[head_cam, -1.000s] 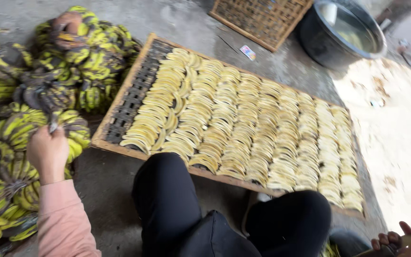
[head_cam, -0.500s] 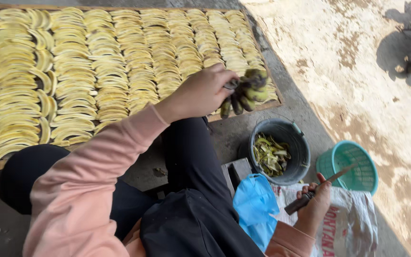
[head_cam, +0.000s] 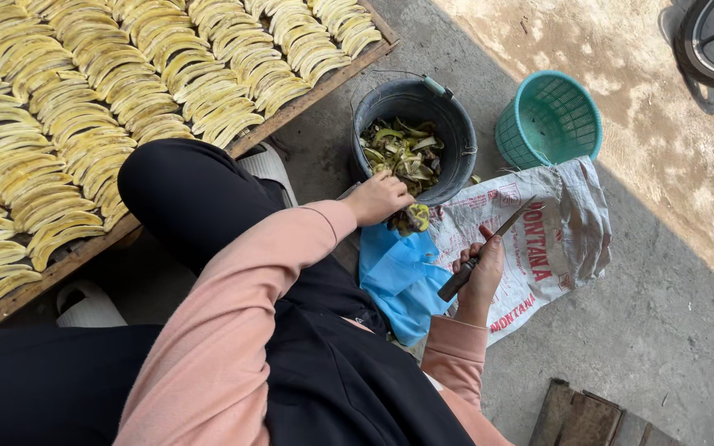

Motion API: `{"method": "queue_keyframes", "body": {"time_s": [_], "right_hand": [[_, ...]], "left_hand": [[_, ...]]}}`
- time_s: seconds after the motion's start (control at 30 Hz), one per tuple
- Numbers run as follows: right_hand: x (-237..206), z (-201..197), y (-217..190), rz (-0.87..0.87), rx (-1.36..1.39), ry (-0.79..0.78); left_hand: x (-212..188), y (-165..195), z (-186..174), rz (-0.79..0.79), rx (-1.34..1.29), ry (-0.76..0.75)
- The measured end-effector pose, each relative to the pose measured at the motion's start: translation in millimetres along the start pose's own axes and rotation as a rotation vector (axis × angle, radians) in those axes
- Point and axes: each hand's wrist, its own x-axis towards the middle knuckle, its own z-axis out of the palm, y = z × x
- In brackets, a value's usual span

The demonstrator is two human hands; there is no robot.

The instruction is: The person sits on the ground peeling bananas with a knife, dropping the peels into a bucket, and splitting the peeled bananas lengthwise. They place the banana halves in rows on woven bamboo drying racks, taking new bananas from a pile beside them.

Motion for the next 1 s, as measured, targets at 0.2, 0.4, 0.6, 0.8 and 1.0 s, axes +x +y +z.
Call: {"method": "queue_keyframes", "body": {"time_s": [0.2,0.4,0.6,0.8,1.0], "right_hand": [[10,2,40,0.08,-0.116,-0.033],[4,28,98,0.208,-0.349,-0.094],[0,38,109,0.219,-0.356,-0.088],[4,37,93,0.181,-0.327,-0.071],[5,51,85,0.167,-0.351,-0.091]], "left_hand": [[-46,0,7,0.459,0.0,-0.103],[-59,9,-16,-0.193,0.231,-0.128],[-65,-17,15,-1.454,-0.707,-0.371],[-63,-19,6,-1.319,-0.716,-0.46],[-51,-1,-10,-1.144,-0.43,-0.407]]}}
